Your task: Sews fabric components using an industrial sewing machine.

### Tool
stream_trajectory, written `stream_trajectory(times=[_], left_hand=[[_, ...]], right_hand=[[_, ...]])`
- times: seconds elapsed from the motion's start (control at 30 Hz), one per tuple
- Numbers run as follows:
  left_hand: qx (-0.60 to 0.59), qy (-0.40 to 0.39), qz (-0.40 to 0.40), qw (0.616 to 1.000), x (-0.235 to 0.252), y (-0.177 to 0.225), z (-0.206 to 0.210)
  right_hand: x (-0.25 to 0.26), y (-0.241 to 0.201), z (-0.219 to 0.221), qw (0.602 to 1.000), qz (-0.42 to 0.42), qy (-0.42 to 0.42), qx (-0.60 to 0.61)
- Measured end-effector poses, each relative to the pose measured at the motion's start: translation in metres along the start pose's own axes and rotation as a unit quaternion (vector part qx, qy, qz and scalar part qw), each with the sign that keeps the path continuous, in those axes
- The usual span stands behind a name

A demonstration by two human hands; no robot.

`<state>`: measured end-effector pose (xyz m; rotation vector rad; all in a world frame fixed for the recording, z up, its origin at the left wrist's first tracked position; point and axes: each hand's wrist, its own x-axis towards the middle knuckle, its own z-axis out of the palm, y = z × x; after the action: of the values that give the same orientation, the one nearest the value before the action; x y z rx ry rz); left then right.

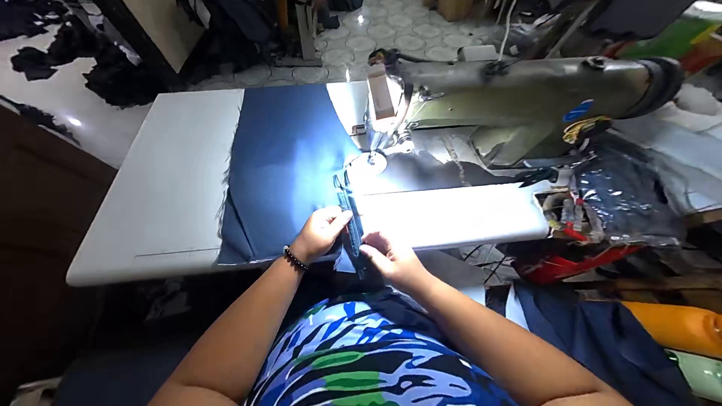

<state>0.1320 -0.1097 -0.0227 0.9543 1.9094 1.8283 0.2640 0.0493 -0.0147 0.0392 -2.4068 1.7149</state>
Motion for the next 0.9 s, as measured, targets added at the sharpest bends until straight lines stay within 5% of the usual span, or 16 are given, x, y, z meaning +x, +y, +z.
stream_trajectory(times=[0.1, 0.27, 0.53, 0.67, 0.9], left_hand=[[0.003, -0.02, 0.021, 1.0, 0.0, -0.004, -0.001], [0.086, -0.047, 0.025, 0.995, 0.0, -0.001, 0.002], [0.117, -0.07, 0.052, 0.989, -0.001, -0.001, 0.006], [0.083, -0.043, 0.049, 0.994, 0.007, 0.009, 0.002], [0.475, -0.061, 0.034, 0.877, 0.051, 0.013, -0.041]], right_hand=[[0.019, -0.009, -0.023, 0.999, 0.026, 0.043, -0.005], [0.066, -0.023, -0.032, 0.989, 0.14, -0.049, 0.015], [0.07, -0.036, -0.031, 0.991, 0.102, 0.017, 0.089], [0.037, -0.051, -0.068, 0.994, -0.008, 0.06, 0.088], [-0.019, -0.095, -0.133, 0.972, -0.175, 0.146, -0.052]])
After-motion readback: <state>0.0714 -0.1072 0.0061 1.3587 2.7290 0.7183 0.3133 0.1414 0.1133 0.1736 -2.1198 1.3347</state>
